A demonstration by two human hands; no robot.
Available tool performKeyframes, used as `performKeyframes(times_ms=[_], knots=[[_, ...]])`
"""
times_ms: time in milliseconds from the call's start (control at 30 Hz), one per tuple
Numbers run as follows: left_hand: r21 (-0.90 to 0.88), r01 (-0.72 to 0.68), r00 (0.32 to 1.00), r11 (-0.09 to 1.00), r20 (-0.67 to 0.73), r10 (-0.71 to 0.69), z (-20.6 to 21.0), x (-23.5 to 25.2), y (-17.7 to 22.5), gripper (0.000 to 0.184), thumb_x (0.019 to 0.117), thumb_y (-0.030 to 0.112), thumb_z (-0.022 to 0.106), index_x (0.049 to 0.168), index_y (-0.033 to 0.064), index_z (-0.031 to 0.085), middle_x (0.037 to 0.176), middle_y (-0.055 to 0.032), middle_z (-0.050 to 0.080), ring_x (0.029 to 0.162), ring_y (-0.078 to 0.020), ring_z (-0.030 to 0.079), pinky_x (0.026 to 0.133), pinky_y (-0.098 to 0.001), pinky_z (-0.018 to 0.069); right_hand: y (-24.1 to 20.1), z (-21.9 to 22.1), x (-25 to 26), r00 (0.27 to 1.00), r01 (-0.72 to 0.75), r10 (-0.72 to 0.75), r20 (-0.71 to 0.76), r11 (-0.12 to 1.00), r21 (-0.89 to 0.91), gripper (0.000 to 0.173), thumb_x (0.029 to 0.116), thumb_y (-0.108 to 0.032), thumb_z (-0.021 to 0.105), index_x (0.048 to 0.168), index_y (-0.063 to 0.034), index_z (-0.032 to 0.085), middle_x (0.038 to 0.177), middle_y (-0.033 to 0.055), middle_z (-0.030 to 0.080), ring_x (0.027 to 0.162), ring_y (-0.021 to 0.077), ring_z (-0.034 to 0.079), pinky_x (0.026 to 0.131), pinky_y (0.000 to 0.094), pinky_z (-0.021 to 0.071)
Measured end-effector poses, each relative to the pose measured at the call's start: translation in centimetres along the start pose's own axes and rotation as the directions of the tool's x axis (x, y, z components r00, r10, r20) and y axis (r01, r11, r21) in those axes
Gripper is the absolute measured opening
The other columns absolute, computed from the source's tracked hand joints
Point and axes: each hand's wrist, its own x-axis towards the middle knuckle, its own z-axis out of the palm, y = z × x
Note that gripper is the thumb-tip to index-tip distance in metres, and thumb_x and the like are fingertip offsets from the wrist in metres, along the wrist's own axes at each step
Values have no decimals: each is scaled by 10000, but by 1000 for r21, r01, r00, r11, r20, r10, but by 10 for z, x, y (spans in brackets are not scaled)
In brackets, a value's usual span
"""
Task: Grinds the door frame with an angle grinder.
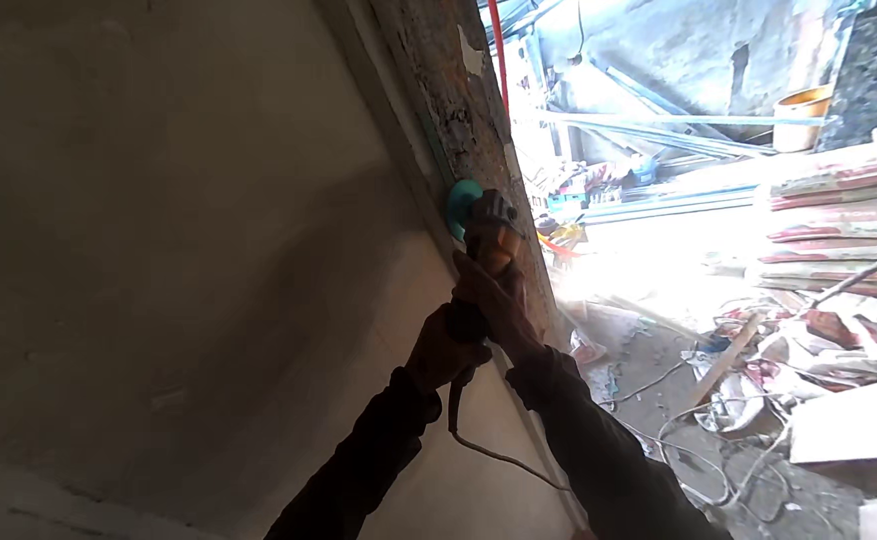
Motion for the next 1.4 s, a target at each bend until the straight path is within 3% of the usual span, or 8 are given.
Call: performKeyframes(times_ms=[200,367,600,733,900,1033,1233,1400], knots=[[24,25,1000,999,-6,-25,6,1,5,462,747,24,817,1139,6,575,831,-89,703,641,-173,700,592,-316,614,2,-6,1,999,-22,22,-28,1000,-4,671,823,-532,817,1236,-59,581,899,132,675,745,250,670,650,446,566],[24,3,999,1000,-44,-2,-3,3,13,447,749,12,815,1131,19,582,820,-86,699,643,-172,697,600,-317,614,-9,0,1,998,17,-16,54,1000,-17,716,799,-632,792,1286,-154,573,888,104,699,685,230,682,559,410,562],[33,52,999,998,-15,-51,3,-1,11,460,746,18,810,1141,15,573,823,-83,697,631,-161,692,585,-301,607,1,-5,-1,1000,-9,9,-5,1000,-15,698,818,-576,804,1258,-86,573,893,115,680,729,235,672,623,429,566],[-4,23,999,1000,-39,-23,-5,4,24,415,772,-4,786,1133,7,581,806,-96,694,626,-174,688,579,-304,602,-12,2,8,997,36,-40,71,998,54,766,759,-641,818,1284,-142,568,893,94,696,691,220,686,578,409,582],[12,22,999,1000,-27,-22,3,1,14,461,741,7,805,1139,9,573,818,-90,694,626,-172,688,574,-308,605,-6,-2,3,999,28,-29,32,999,20,659,828,-556,804,1262,-110,590,893,112,699,715,237,687,622,431,582],[2,41,999,999,-3,-41,6,2,15,452,746,-2,797,1139,-2,573,815,-94,697,625,-176,693,574,-311,610,-3,-6,6,999,16,-16,-33,1000,-16,650,830,-528,815,1233,-67,595,911,117,688,772,238,680,672,444,574],[28,16,998,999,-63,-14,-15,11,48,378,825,-6,767,1163,-5,599,812,-115,688,627,-173,675,565,-294,584,-41,2,-9,995,44,-44,86,999,-1,665,846,-558,771,1336,-167,549,972,88,657,766,207,635,605,386,535],[15,-71,994,997,-82,72,-27,19,63,431,787,-29,775,1177,16,597,807,-151,699,617,-216,686,547,-327,595,-68,28,38,985,168,-170,31,984,57,711,778,-510,852,1239,-41,584,949,114,685,820,211,687,717,435,594]])
